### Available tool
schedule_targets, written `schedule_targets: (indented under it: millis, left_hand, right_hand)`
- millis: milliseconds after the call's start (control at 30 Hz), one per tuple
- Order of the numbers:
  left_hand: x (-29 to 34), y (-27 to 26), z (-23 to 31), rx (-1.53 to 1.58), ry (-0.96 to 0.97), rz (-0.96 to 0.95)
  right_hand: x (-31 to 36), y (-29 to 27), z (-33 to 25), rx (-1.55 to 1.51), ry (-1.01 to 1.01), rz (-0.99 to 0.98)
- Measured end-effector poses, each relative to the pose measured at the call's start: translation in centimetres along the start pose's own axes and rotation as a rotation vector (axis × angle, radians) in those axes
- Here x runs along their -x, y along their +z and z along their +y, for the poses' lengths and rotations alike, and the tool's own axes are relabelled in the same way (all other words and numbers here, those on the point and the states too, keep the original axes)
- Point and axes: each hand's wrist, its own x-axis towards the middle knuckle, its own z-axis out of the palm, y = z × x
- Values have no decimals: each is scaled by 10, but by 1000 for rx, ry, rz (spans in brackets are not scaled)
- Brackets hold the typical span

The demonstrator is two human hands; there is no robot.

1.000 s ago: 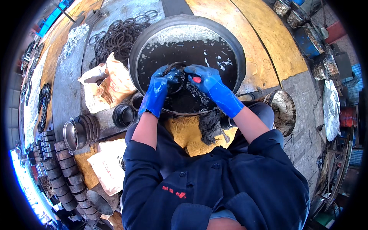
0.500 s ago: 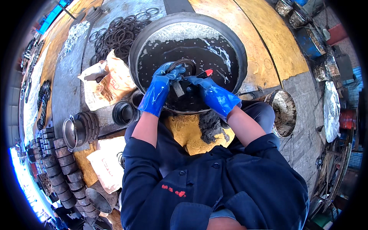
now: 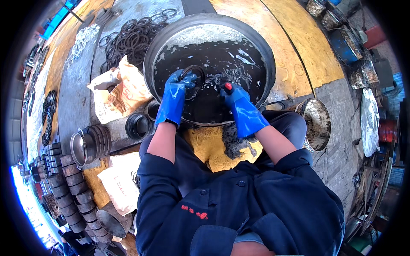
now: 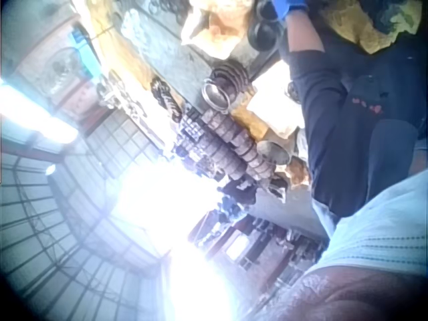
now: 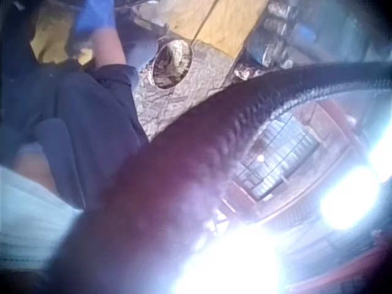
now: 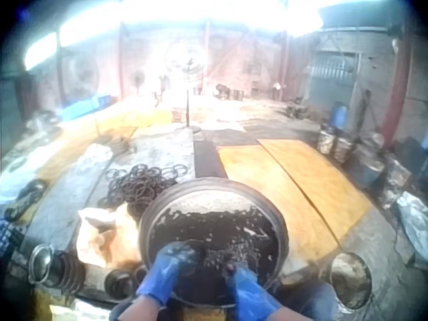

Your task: The person is using a brush to scrub a circular metal part inside a bucket containing dark liquid, rotating the part to clean different sections.

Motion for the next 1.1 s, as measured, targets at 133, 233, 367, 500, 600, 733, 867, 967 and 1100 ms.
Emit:
schedule_targets:
  millis: [133,233,367,500,600,733,867,967,1100]
  left_hand:
    - [9,17,14,190,-104,-3]
    - [4,-1,8,237,-108,4]
    - [0,19,12,258,-131,-67]
    - [-3,-10,2,240,-148,-17]
    - [11,10,30,136,-223,-13]
    - [-2,-19,5,256,-256,-42]
    - [-5,-8,-1,230,-210,-74]
    - [10,-6,6,201,-181,-21]
    - [17,-11,15,84,-180,-40]
  right_hand:
    - [-8,-4,4,-786,279,-240]
    - [13,-16,-44,-1259,286,-377]
    - [7,2,-16,-952,75,-274]
    - [9,-2,-34,-319,-182,-120]
    - [-4,-5,-17,-106,-569,190]
    - [-7,-2,-20,-312,-521,276]
    - [-25,9,25,-935,45,137]
    - [-28,-3,35,-649,174,-7]
    - [-29,-21,-6,-704,-82,-37]
